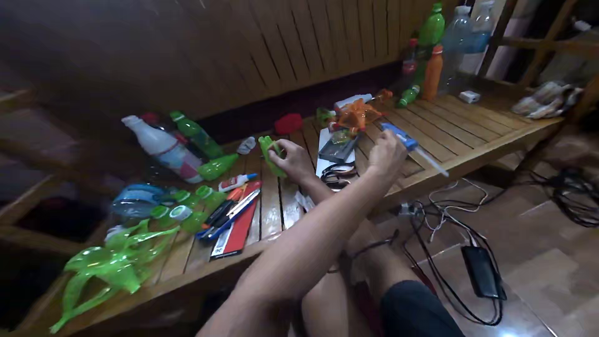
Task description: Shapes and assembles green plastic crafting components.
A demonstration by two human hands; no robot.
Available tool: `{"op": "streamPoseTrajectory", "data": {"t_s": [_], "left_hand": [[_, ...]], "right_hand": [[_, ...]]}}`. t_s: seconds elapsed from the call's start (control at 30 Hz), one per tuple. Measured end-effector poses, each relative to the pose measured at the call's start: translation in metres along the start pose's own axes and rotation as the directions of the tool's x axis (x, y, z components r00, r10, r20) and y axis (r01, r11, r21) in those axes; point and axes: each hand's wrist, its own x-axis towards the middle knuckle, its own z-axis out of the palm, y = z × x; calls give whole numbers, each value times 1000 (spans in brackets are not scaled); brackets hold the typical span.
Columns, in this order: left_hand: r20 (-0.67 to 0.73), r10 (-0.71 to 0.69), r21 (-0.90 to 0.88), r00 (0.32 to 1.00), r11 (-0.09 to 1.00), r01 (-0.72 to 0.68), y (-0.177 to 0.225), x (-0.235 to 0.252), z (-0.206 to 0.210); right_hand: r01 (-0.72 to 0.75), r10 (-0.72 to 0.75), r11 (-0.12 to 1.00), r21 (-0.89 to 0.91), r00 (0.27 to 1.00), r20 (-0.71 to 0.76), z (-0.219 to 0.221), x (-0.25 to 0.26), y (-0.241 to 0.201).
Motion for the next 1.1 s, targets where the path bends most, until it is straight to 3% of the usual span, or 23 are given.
{"op": "streamPoseTrajectory", "data": {"t_s": [0.13,0.27,0.37,0.4,0.5,0.57,0.63,0.7,0.77,0.83,0.87,0.9,0.93,1.03,1.1], "left_hand": [[200,-115,56,973,993,106,8,13,24],[249,-178,64,952,984,167,18,16,34],[299,-198,73,934,980,184,21,19,36],[322,-183,56,929,983,174,20,19,36],[403,-82,-75,912,990,122,10,14,20],[379,-11,-128,926,990,64,-1,7,-1],[279,54,-55,959,998,-40,-16,-18,-31],[144,112,-31,983,994,-109,-44,-72,-53],[63,128,-76,990,989,-123,-79,-133,-46],[194,93,-202,977,978,-53,-102,-175,-27],[274,112,-299,955,954,-27,-107,-185,-19],[353,161,-407,922,914,-4,-109,-188,-13],[346,239,-540,907,842,-16,-107,-186,-7],[137,410,-832,902,542,-120,-80,-161,-10],[78,494,-856,866,479,-195,-48,-144,-21]], "right_hand": [[2,-2,999,35,1000,14,-1,-1,3],[117,-114,991,61,992,-58,15,21,28],[13,-14,1000,24,1000,24,-7,1,1],[-20,20,1000,9,999,50,-13,-6,-7],[101,-101,995,2,994,-34,10,12,22],[-29,29,1000,0,998,62,3,20,10],[26,-27,1000,14,1000,10,11,22,23],[86,-86,996,25,996,-14,13,24,32],[94,-93,995,24,995,-31,12,28,32],[-65,65,998,7,997,38,-1,21,10],[-150,149,989,7,986,75,-8,23,0],[-88,88,996,25,996,7,-3,28,11],[-25,26,999,44,999,-38,0,31,22],[-8,11,998,66,999,-50,0,35,31],[-21,25,997,76,999,-48,3,36,38]]}}
